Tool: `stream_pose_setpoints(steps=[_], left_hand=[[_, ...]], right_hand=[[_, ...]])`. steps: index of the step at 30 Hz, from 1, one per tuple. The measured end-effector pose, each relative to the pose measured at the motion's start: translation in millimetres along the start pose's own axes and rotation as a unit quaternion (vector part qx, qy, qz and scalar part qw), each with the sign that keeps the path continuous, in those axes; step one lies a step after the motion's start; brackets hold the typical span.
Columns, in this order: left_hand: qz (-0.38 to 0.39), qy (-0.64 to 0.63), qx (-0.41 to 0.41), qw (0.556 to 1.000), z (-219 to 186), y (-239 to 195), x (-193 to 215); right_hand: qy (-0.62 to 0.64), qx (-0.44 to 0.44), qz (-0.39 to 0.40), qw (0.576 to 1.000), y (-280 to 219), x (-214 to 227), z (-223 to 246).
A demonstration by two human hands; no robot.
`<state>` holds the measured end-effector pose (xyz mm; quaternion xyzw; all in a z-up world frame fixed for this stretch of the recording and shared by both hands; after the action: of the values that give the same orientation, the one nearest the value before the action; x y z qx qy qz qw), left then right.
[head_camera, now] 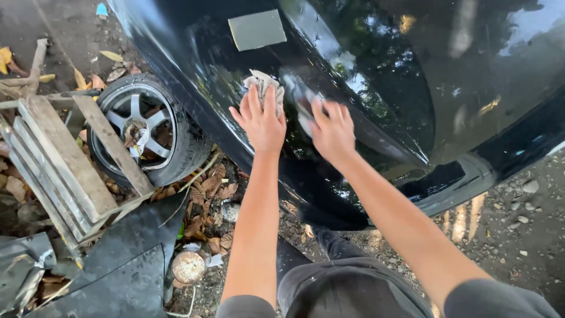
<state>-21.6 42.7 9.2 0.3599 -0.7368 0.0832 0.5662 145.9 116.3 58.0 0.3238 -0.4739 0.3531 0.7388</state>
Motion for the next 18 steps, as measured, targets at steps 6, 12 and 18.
stream_pose_setpoints(steps=[6, 12, 18], left_hand=[[0.015, -0.020, 0.003, 1.000, 5.1, 1.4, 4.5], [0.002, -0.012, -0.006, 1.000, 0.0, 1.8, -0.5], [0.028, -0.005, 0.004, 1.000, 8.6, 2.5, 3.9]], right_hand=[[-0.004, 0.022, 0.024, 0.999, -29.7, 13.8, -11.7], [-0.035, -0.035, 0.000, 0.999, -19.0, 3.0, -11.7], [-0.005, -0.004, 0.034, 0.999, -1.4, 7.9, 2.7]])
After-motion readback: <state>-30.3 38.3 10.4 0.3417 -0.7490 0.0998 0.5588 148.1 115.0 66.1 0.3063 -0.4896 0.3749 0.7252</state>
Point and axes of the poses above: each hand's wrist, its own y-axis towards the middle knuckle, its own x-axis out of the back of the hand, z = x × y, the point moved 5 cm from there along y, towards the middle knuckle, and after that the axes turned 12 degrees about z, right-handed, at the moved point
